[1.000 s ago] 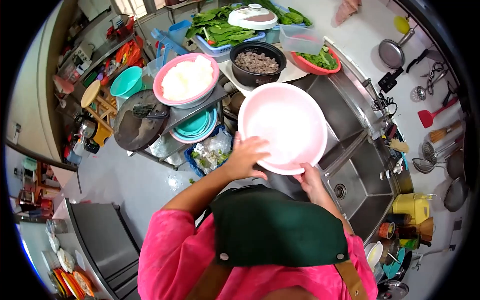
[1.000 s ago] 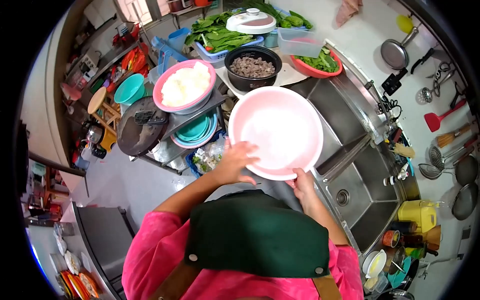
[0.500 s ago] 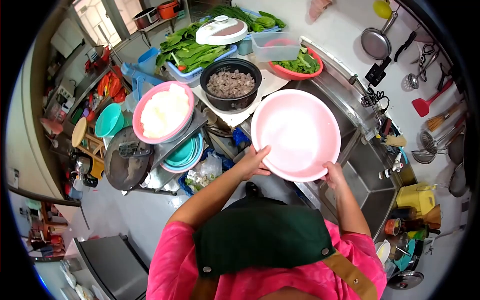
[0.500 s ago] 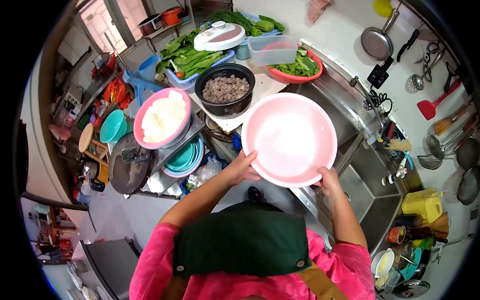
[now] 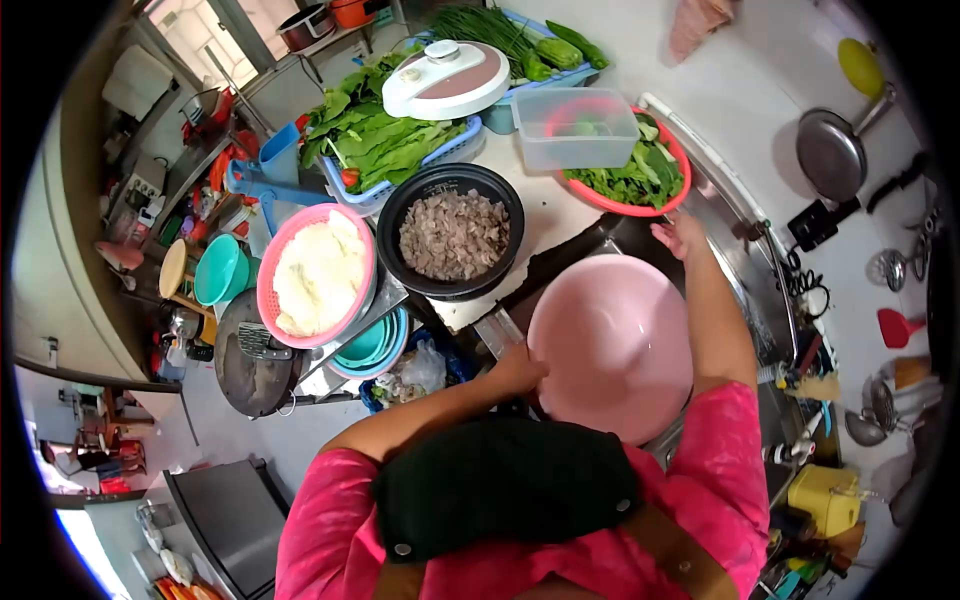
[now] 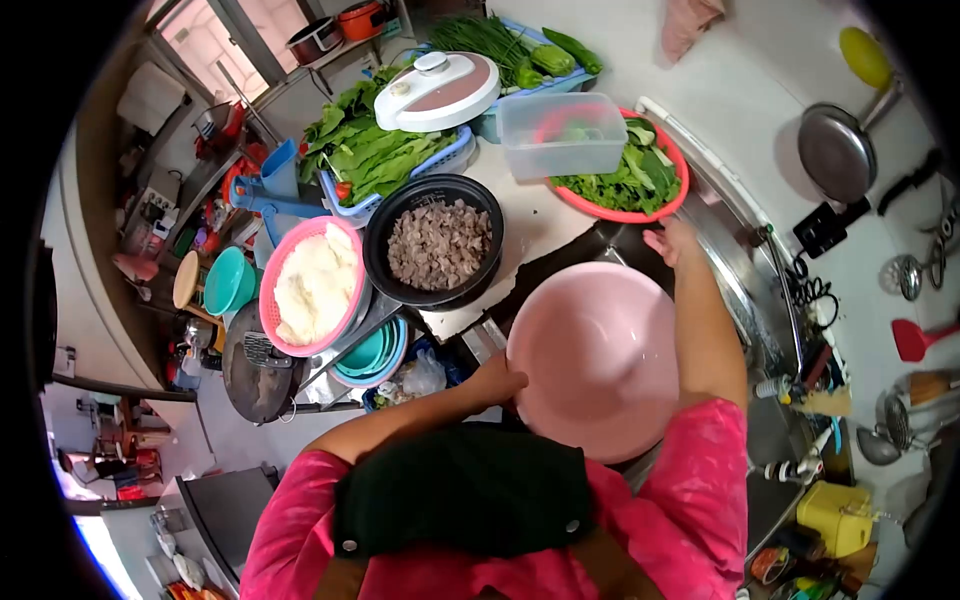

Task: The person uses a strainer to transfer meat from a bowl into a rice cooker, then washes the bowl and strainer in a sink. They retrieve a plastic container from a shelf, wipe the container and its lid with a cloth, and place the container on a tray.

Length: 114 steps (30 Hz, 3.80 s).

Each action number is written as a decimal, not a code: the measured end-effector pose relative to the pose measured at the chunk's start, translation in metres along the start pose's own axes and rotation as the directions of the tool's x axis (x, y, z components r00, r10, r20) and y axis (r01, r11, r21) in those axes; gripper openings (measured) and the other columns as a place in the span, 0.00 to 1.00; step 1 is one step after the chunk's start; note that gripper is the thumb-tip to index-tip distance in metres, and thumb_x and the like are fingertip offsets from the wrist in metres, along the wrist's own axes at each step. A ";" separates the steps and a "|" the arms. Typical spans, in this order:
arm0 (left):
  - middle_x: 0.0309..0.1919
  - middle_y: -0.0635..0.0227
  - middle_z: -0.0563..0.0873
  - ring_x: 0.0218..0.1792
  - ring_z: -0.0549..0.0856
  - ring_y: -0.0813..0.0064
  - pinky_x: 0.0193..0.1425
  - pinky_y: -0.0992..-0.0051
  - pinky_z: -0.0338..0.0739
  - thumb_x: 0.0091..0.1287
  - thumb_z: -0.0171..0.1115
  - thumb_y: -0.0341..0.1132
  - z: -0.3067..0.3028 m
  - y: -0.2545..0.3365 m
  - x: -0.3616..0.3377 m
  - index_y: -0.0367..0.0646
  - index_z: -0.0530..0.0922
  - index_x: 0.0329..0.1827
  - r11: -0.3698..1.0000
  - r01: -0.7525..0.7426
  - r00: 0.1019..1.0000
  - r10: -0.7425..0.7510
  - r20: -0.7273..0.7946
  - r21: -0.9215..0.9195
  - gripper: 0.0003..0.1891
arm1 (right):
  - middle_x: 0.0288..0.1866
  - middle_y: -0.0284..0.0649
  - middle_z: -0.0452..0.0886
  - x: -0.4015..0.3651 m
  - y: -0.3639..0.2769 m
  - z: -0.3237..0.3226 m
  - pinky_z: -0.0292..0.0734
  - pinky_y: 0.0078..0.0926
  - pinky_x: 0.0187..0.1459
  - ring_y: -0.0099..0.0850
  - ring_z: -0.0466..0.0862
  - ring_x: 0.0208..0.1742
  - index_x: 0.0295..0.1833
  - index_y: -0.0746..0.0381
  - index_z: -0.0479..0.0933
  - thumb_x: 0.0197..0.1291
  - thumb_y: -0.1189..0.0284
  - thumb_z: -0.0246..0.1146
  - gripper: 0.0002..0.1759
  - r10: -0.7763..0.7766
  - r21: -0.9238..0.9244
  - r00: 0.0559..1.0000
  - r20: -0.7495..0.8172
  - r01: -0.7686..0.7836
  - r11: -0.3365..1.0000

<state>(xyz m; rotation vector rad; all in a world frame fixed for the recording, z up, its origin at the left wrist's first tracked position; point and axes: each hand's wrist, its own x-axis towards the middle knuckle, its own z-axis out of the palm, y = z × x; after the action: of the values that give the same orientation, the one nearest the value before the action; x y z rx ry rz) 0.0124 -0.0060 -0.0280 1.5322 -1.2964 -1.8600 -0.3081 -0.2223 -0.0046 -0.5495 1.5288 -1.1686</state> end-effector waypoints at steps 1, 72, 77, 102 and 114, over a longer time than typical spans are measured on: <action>0.26 0.53 0.80 0.23 0.81 0.66 0.23 0.69 0.76 0.48 0.54 0.31 -0.001 0.002 0.000 0.33 0.68 0.47 0.998 -0.047 0.999 0.047 -0.001 0.045 0.21 | 0.37 0.42 0.72 0.011 0.000 0.010 0.78 0.26 0.33 0.33 0.77 0.34 0.43 0.66 0.66 0.57 0.71 0.51 0.11 0.119 0.112 0.986 0.121 -0.133 0.985; 0.33 0.67 0.77 0.32 0.76 0.82 0.36 0.85 0.69 0.59 0.52 0.25 -0.174 0.165 -0.029 0.35 0.71 0.43 0.612 -0.790 0.607 0.789 -0.098 0.035 0.10 | 0.31 0.46 0.76 -0.378 -0.212 -0.040 0.73 0.37 0.33 0.44 0.77 0.33 0.34 0.60 0.73 0.45 0.74 0.56 0.07 -0.963 -0.968 0.199 0.181 0.208 -0.139; 0.25 0.71 0.76 0.26 0.74 0.83 0.32 0.84 0.70 0.60 0.52 0.29 -0.133 0.284 -0.081 0.35 0.72 0.40 0.369 -0.927 0.375 0.919 0.125 0.072 0.08 | 0.36 0.43 0.75 -0.350 -0.044 -0.040 0.73 0.36 0.37 0.42 0.76 0.38 0.40 0.59 0.72 0.46 0.68 0.59 0.14 -0.489 -0.857 0.703 0.515 0.432 -0.281; 0.60 0.53 0.63 0.61 0.61 0.59 0.62 0.62 0.53 0.60 0.40 0.60 0.242 0.761 -0.126 0.45 0.67 0.57 0.022 -0.945 0.077 0.984 0.159 0.326 0.32 | 0.38 0.42 0.78 -0.245 0.287 -0.177 0.72 0.30 0.41 0.34 0.78 0.39 0.45 0.61 0.74 0.53 0.65 0.56 0.16 -0.276 -0.268 0.947 0.164 0.312 0.912; 0.46 0.56 0.76 0.47 0.75 0.67 0.52 0.71 0.67 0.49 0.62 0.33 0.216 0.825 -0.100 0.37 0.65 0.56 -0.134 -0.941 -0.248 0.897 -0.367 0.309 0.29 | 0.39 0.43 0.78 -0.256 0.255 -0.179 0.71 0.30 0.42 0.32 0.77 0.39 0.46 0.62 0.74 0.52 0.62 0.58 0.18 -0.313 -0.310 0.947 -0.077 0.275 0.910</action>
<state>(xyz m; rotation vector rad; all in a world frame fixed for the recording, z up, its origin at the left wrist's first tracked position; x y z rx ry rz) -0.3527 -0.2452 0.7118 0.3028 -1.3411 -0.3127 -0.3337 0.1625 -0.1214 -0.9515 1.7881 -1.2251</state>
